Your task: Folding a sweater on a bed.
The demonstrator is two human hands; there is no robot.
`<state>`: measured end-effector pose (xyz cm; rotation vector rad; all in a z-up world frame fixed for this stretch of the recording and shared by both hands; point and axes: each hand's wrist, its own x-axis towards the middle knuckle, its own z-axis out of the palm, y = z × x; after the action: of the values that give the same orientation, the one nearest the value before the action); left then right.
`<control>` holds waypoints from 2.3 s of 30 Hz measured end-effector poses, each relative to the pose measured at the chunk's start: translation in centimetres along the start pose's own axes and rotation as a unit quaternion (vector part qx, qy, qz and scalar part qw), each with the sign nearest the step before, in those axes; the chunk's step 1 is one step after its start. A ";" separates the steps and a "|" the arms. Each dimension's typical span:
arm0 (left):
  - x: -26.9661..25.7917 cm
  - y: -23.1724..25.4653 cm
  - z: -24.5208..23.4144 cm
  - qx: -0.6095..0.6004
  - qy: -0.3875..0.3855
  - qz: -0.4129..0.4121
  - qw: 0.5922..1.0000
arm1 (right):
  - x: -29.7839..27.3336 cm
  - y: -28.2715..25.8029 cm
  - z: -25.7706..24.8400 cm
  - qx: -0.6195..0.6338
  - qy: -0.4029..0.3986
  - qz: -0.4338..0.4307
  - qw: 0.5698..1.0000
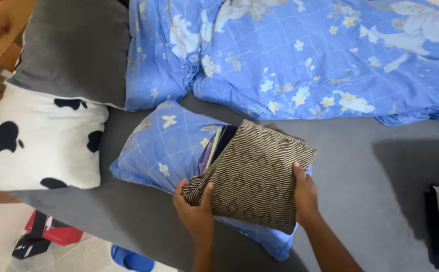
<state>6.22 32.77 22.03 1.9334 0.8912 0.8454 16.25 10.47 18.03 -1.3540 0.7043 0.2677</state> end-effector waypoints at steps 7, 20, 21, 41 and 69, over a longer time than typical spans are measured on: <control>1.6 -2.1 0.5 0.024 -0.034 -0.119 0.992 | -0.5 2.4 1.1 -0.251 0.096 -0.096 0.958; 5.1 5.3 10.8 0.168 -0.213 0.030 0.962 | 0.3 -0.2 2.3 -0.294 0.110 -0.358 0.880; 5.4 5.2 10.9 0.151 -0.230 -0.003 0.961 | -0.5 -1.7 3.0 -0.254 0.122 -0.302 0.911; 8.5 2.6 12.7 0.019 -0.250 0.066 0.966 | 9.1 -3.0 4.1 0.007 0.047 -0.033 0.998; 12.3 -1.2 18.4 -0.110 -0.441 -0.058 0.889 | 4.5 -4.8 3.0 -0.127 -0.015 -0.167 0.978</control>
<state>27.20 36.04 15.78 1.7553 0.3238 -0.0574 23.35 11.30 19.30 -1.6827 0.4145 0.1098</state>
